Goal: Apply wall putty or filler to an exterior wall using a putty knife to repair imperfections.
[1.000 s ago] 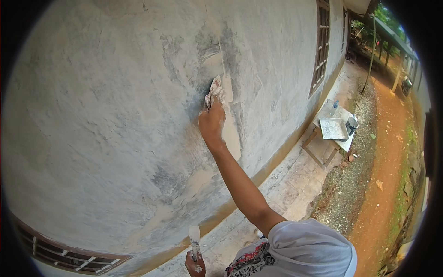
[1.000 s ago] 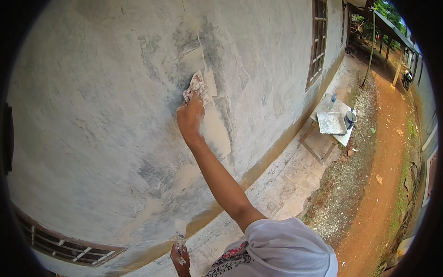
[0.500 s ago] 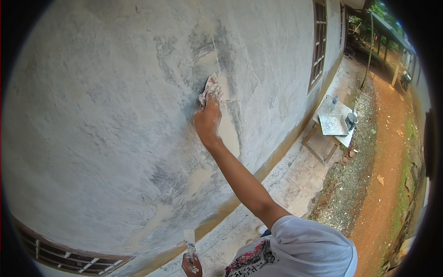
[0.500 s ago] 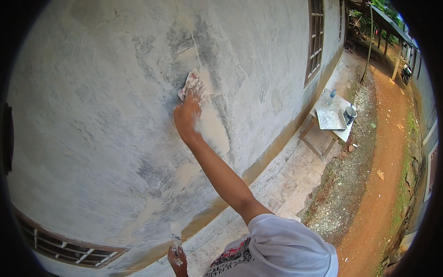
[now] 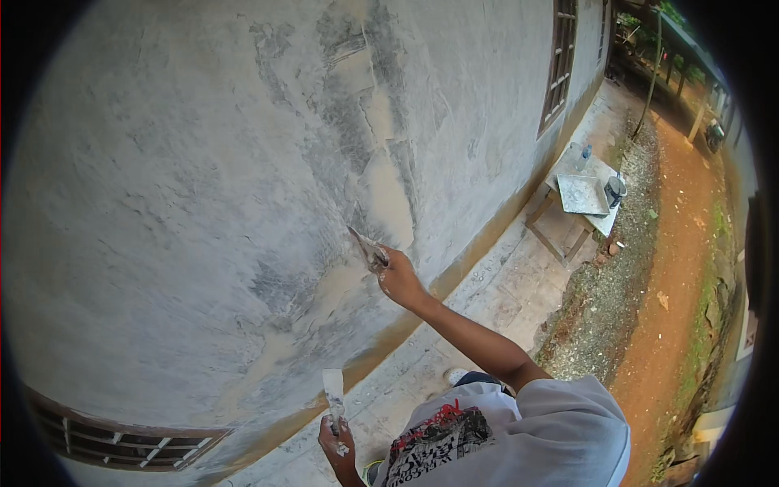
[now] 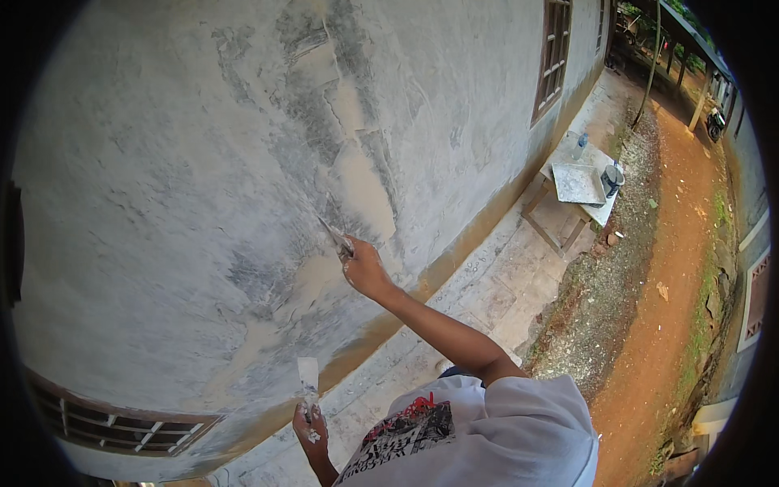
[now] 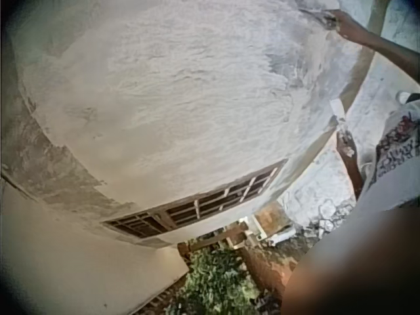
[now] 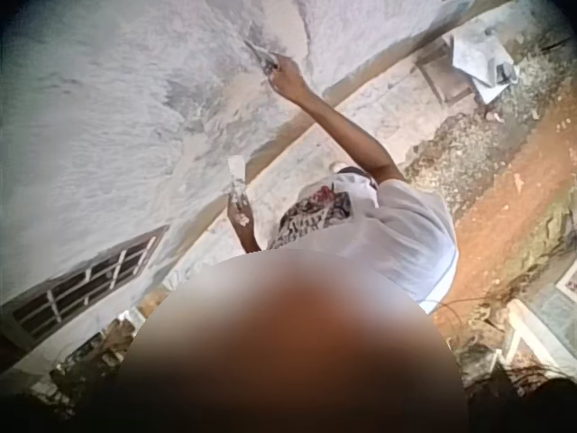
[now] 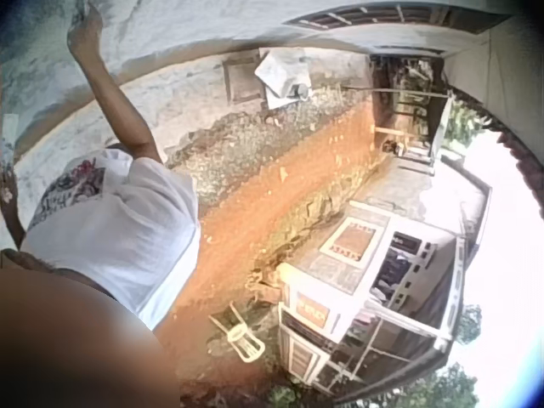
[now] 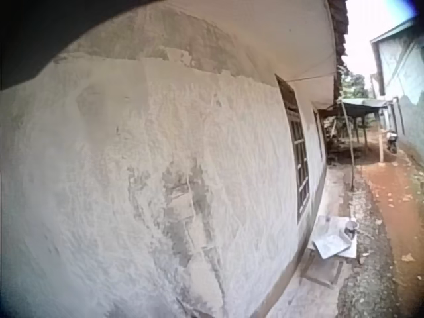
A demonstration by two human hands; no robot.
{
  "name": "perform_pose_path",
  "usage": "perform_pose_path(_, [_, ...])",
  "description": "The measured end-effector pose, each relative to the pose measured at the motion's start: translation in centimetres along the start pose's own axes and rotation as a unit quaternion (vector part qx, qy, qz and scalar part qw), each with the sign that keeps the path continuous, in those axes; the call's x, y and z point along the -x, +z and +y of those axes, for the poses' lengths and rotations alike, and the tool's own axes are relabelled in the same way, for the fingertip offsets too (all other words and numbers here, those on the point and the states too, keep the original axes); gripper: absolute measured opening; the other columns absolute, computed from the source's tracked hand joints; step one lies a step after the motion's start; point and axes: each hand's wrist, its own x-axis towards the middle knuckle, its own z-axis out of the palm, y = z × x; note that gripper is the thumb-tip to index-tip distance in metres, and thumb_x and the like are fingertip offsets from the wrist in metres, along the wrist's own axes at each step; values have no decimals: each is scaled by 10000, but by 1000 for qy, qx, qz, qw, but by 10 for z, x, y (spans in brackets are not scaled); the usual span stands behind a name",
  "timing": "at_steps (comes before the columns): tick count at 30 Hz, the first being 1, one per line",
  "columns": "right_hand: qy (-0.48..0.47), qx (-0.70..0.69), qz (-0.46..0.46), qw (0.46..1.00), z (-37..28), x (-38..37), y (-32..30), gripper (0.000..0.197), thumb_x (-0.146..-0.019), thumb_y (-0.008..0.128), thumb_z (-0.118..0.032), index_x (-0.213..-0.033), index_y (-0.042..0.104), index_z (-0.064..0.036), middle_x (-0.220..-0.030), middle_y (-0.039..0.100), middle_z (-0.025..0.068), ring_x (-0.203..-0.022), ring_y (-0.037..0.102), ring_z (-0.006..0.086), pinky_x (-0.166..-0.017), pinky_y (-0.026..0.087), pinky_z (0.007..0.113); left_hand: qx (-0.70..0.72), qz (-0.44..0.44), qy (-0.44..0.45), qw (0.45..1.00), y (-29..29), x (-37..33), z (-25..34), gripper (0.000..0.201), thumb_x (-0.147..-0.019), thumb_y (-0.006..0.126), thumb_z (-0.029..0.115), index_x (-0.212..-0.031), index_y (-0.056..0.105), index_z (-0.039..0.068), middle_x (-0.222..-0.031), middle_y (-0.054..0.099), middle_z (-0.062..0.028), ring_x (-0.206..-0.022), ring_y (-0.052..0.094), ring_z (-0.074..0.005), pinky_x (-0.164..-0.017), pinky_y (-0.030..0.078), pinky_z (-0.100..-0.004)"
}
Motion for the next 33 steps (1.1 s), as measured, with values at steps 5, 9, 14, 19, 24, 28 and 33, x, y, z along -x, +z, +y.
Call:
perform_pose_path(5, [286,-170,-15,943,126,55,-41,244,-833,434,-3,-997,615,7,-828,611,46,-673,565,154,-598,452,338,-37,21,-63,997,-9,21,-26,156,-894,529,112,-847,518,-36,-606,483,-59,-518,422,-133,-475,362,-312])
perform_pose_path(9, [379,-246,-2,892,156,116,-68,257,-869,420,-27,-1059,589,10,-930,630,94,-736,619,175,-656,511,334,-14,12,-98,995,-11,27,-25,149,-908,536,115,-875,513,-29,-639,487,-40,-528,411,-102,-472,352,-286])
perform_pose_path(14, [441,-312,10,842,167,164,-91,256,-899,420,-38,-1106,563,13,-977,642,136,-828,659,246,-724,549,391,180,-10,-158,971,1,32,-2,130,-935,518,118,-985,501,0,-684,486,31,-560,383,-28,-491,323,-202])
perform_pose_path(19, [502,-320,45,802,131,180,-108,294,-922,400,-97,-1141,543,37,-1032,642,175,-929,654,308,-862,539,450,173,-191,-185,948,34,-4,1,127,-927,520,89,-1027,524,11,-705,488,35,-594,412,-26,-504,341,-210])
perform_pose_path(24, [482,-371,91,789,122,179,-158,291,-923,390,-69,-1179,507,4,-1056,620,139,-951,645,288,-851,546,423,150,-301,-193,922,95,-24,21,118,-932,510,116,-1016,538,38,-679,478,45,-568,410,-31,-491,342,-216])
perform_pose_path(28, [464,-370,149,791,130,178,-209,274,-925,383,-69,-1143,535,-5,-1019,632,130,-889,653,257,-819,557,394,140,-321,-201,915,144,-26,49,113,-943,487,120,-1015,531,45,-625,450,56,-491,384,-29,-436,311,-215])
perform_pose_path(33, [449,-419,204,762,166,201,-311,248,-919,446,-120,-1101,575,-11,-1038,640,145,-885,656,267,-787,566,418,191,-308,-192,912,226,-45,80,175,-955,504,190,-1057,515,49,-638,436,58,-489,372,-19,-424,299,-214])
